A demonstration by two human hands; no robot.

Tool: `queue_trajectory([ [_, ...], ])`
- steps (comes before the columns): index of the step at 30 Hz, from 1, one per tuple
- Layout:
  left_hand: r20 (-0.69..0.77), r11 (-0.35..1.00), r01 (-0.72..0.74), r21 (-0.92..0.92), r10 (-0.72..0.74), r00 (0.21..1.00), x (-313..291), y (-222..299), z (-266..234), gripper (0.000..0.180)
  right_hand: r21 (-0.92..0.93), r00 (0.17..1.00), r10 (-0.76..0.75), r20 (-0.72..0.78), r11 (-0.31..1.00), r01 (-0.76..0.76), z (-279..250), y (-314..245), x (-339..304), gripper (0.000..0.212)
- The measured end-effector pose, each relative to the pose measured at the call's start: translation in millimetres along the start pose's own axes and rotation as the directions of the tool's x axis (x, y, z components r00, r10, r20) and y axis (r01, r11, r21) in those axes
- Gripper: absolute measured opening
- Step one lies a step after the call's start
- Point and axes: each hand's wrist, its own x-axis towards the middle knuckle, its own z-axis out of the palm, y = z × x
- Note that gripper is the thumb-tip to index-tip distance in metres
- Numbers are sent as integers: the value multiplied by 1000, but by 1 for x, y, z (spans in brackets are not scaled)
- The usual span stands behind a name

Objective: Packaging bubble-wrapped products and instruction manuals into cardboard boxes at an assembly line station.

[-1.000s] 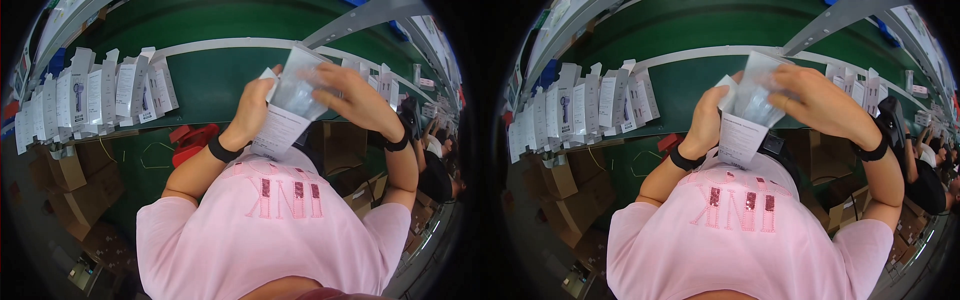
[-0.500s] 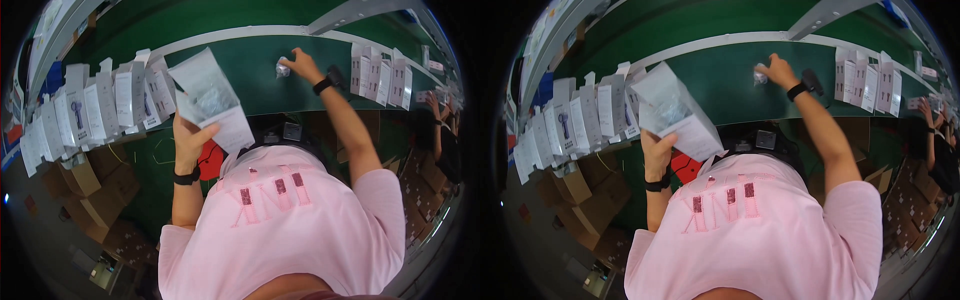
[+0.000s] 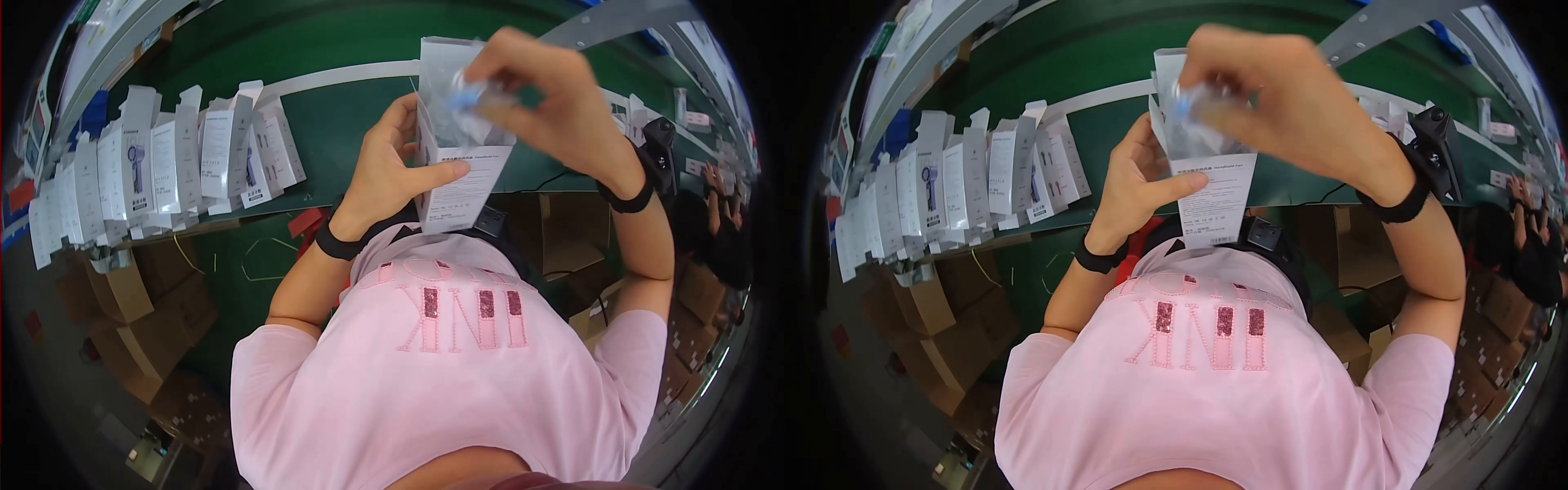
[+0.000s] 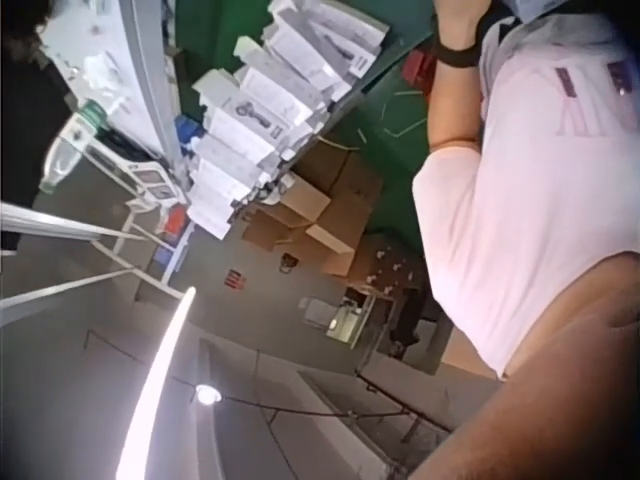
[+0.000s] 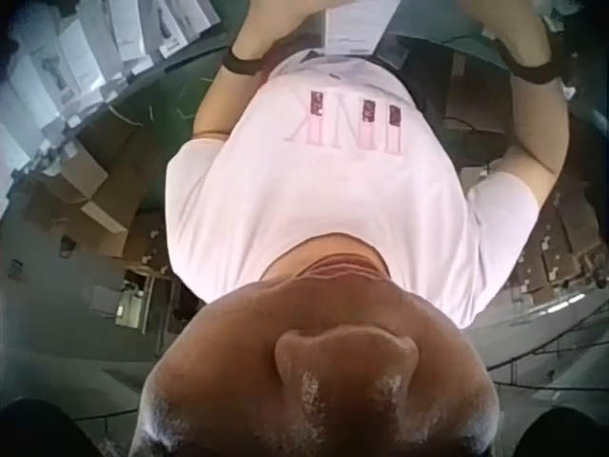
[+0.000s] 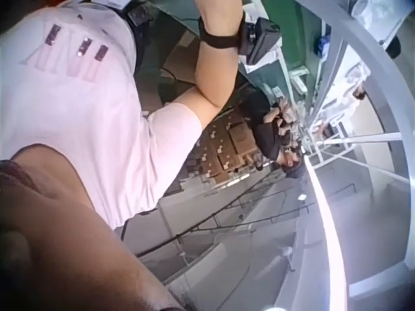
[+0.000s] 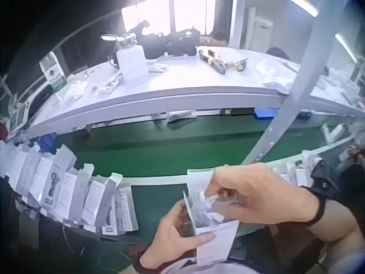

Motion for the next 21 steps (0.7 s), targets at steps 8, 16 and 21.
queue_trajectory([
  [8,222,998,-60,26,53,974,-6,2,49,82,-21,102,81,991,869,-494,-26,3,11,22],
  [16,6,961,-139,-241,145,989,1,1,31,87,237,861,470,-192,874,-425,-58,-30,-60,53],
  [21,166,979,-81,-187,112,980,-8,-3,45,64,696,761,626,171,470,-544,30,3,-93,84],
])
